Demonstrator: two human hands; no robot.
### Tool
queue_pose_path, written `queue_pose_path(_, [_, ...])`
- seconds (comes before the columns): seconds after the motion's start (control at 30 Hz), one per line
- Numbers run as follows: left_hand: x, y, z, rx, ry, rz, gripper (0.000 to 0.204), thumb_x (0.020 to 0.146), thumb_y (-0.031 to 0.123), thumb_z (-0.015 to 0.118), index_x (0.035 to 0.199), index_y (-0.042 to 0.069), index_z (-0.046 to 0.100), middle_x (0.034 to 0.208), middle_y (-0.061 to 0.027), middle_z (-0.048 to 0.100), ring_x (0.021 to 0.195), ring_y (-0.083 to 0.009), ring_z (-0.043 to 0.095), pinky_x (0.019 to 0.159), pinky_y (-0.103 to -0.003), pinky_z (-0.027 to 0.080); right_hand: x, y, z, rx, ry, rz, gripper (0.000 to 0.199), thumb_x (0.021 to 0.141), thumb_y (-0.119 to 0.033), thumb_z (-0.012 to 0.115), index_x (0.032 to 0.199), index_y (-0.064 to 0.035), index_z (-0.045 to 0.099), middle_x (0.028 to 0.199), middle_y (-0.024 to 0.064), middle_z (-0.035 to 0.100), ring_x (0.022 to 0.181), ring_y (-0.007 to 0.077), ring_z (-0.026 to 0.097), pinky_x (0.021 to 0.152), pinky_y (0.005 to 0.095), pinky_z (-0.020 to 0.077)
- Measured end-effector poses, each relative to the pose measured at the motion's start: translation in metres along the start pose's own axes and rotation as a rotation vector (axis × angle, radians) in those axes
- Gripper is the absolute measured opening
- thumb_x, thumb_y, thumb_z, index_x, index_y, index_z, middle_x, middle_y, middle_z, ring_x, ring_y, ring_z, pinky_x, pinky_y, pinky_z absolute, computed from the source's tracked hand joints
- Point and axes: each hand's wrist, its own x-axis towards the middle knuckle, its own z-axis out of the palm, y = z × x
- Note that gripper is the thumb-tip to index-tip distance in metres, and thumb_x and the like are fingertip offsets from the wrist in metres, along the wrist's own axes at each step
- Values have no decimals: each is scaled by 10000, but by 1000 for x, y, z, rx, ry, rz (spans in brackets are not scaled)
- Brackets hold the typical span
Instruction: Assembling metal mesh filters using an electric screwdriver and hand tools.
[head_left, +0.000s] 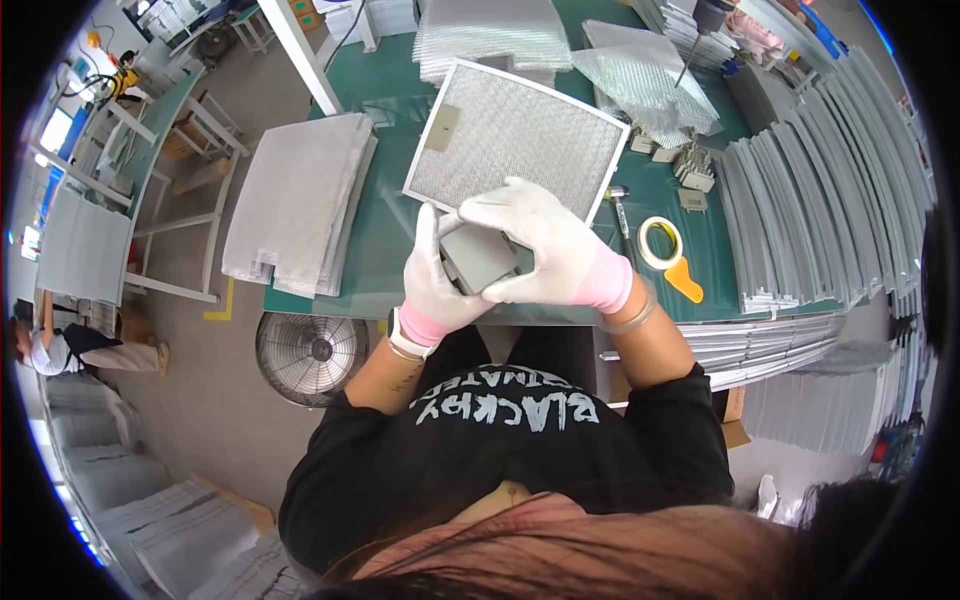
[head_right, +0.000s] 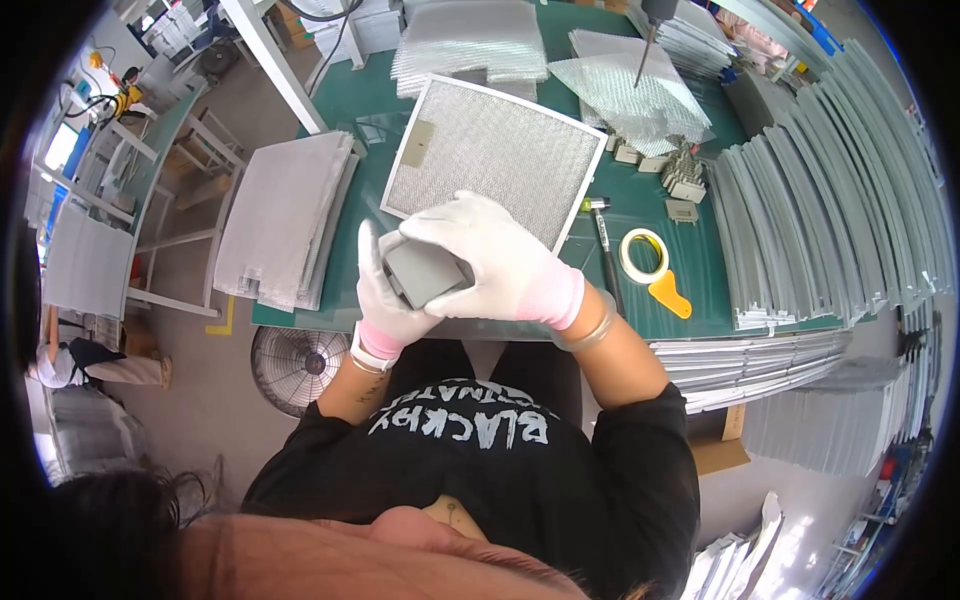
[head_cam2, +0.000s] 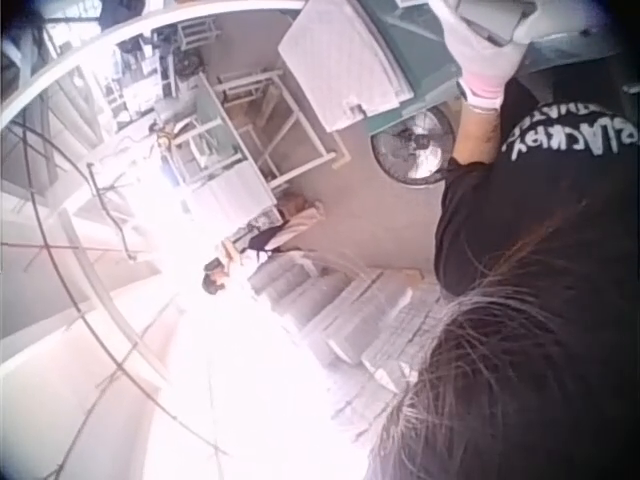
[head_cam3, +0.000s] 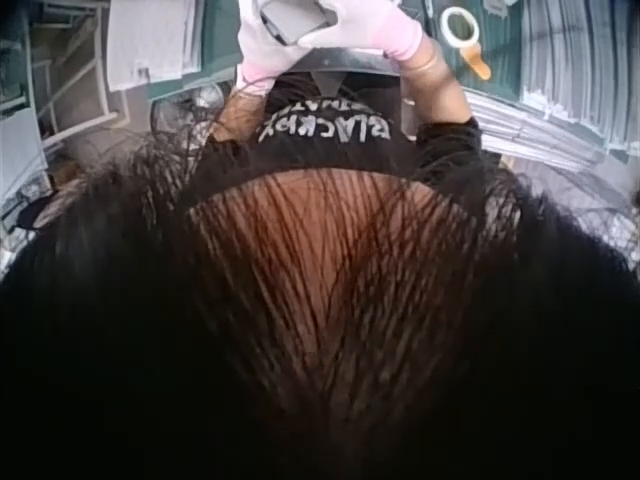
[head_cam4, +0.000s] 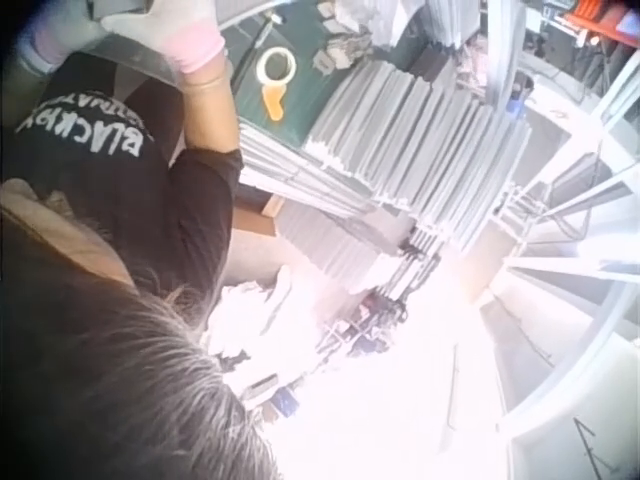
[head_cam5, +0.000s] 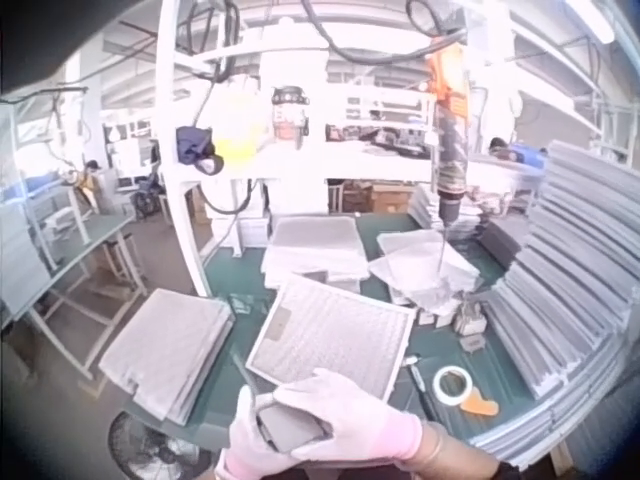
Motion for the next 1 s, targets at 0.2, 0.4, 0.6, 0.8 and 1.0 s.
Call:
queue_pose_path(0.2, [-2, 10, -4, 68, -34, 29, 1278, 736, 295, 875, 1522, -89, -57, 1201, -236, 595, 1013, -356, 660, 841, -431, 548, -3, 8, 10, -34, 17, -84, 795, 621, -226, 874, 1325, -46, 552, 1280, 182, 588, 1188, 395, 541, 1061, 477, 394])
queue_pose_path(0.4, [-13, 10, -5, -193, -56, -82, 1311, 681, 178, 910, 1558, -12, -46, 1208, -239, 575, 1038, -346, 646, 888, -423, 541, -27, 25, 13, 576, 345, 101, 683, 744, -255, 820, 1332, -20, 564, 1262, 135, 575, 1220, 263, 539, 1053, 400, 414])
queue_pose_path(0.6, [-26, 4, -9, -258, 7, -127, 1218, 655, 180, 918, 1555, -11, 120, 1233, -219, 578, 1078, -335, 634, 926, -414, 528, -77, 56, 58, 518, 554, 464, 571, 808, -138, 727, 1329, 0, 539, 1232, 115, 566, 1195, 229, 546, 1059, 365, 415])
queue_pose_path(0.8, [-18, 14, -20, -86, -75, -84, 961, 629, 94, 884, 1429, 30, 356, 1251, -209, 562, 1109, -337, 636, 926, -399, 545, -118, 63, 112, -252, 159, 481, 536, 746, -234, 804, 1207, -40, 612, 1204, 179, 581, 1161, 390, 533, 1039, 481, 401])
queue_pose_path(1.0, [-17, 26, -18, -89, -106, -119, 818, 637, 104, 884, 1319, 26, 438, 1230, -255, 603, 1039, -384, 672, 871, -416, 566, -98, 48, 97, -388, 217, 417, 416, 788, -146, 737, 1174, -46, 619, 1204, 163, 588, 1184, 382, 529, 1026, 482, 418])
